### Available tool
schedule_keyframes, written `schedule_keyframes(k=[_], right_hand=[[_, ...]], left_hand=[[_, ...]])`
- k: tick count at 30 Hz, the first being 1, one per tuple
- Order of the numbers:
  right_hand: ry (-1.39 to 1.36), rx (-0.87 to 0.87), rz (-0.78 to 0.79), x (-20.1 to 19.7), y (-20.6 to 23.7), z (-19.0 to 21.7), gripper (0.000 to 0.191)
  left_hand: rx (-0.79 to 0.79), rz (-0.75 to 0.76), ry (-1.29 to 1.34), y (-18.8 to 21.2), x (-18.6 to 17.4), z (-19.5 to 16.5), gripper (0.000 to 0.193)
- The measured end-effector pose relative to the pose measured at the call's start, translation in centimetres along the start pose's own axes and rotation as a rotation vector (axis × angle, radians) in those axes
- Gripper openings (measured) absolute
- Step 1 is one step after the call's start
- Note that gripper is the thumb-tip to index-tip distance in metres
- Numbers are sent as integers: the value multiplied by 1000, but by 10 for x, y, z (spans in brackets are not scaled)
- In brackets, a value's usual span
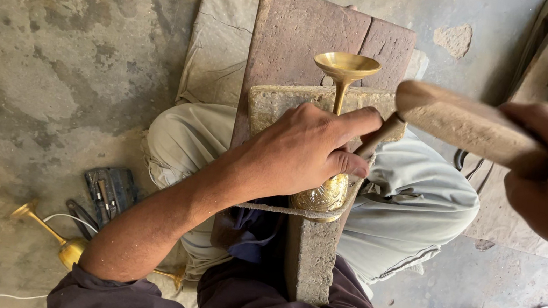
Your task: The person sits on the floor and shapes a brass goblet-like object held against a stone block, holding a punch to the metal and striking it with a wooden mallet. They reposition the punch and rotate the piece between strikes while continuing to hammer.
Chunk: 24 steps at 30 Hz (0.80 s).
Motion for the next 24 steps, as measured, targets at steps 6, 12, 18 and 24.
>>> schedule_keyframes(k=[6, 12, 18, 24], right_hand=[[11, -76, -55, -6, 3, 7, 60], [14, 62, 53, -6, 4, 11, 61], [49, -12, 25, -4, 9, 4, 60], [69, 75, 82, -3, 9, 2, 63]], left_hand=[[22, 12, -4, -1, -1, 3, 35], [115, -66, 26, 1, -2, 3, 36], [81, 8, 49, 0, -1, 6, 35], [136, -51, 46, 4, -3, 6, 31]])
Point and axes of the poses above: each hand's wrist, its own y-axis away from the middle knuckle, its own x-axis out of the palm, z = x × y, the point moved 1 cm from there along -y, towards the middle knuckle, and after that the axes turned 9 degrees about -y, right-handed, at the moved point
